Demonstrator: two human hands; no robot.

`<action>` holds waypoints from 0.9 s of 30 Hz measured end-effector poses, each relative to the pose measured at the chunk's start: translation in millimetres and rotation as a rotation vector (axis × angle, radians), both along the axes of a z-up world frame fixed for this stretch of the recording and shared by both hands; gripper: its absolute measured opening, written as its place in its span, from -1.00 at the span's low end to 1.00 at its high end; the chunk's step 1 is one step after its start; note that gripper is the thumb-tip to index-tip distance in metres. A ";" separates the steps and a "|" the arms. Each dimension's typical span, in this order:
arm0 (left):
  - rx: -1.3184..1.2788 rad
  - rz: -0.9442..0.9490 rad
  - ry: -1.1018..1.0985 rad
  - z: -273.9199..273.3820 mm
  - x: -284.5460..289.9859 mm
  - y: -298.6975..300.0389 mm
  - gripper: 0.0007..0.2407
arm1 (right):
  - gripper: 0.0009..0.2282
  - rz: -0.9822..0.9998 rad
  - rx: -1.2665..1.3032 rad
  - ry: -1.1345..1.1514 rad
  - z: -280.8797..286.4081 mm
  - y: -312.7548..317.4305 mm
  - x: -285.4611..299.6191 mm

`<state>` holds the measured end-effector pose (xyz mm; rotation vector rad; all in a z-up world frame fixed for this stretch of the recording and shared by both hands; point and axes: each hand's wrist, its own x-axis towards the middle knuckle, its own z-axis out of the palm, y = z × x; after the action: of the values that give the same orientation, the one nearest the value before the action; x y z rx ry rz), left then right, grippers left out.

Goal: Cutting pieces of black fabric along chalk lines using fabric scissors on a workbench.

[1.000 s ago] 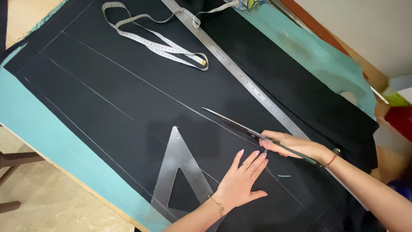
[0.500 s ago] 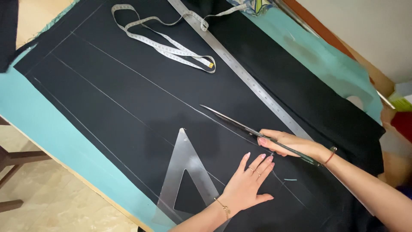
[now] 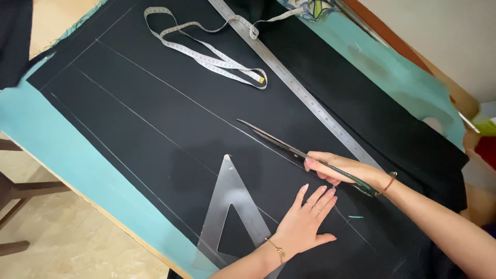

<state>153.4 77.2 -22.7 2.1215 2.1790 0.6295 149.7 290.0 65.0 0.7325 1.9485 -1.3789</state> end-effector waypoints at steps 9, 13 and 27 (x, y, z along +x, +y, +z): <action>-0.034 -0.013 0.024 3.8 -4.9 -0.8 -0.24 | -0.54 -0.010 0.019 -0.012 20.6 -26.0 -39.7; -0.029 -0.023 -0.002 2.5 -4.9 -1.5 -0.23 | -0.54 -0.014 0.011 0.017 10.2 -24.2 -39.8; 0.002 -0.228 -0.367 56.3 -190.6 -62.3 -0.53 | -0.54 -0.110 -0.083 -0.107 -4.9 -20.2 -37.3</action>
<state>-37.3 14.9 33.6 2.0187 1.7200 0.9127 112.4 269.8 60.1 0.8666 1.7803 -1.4464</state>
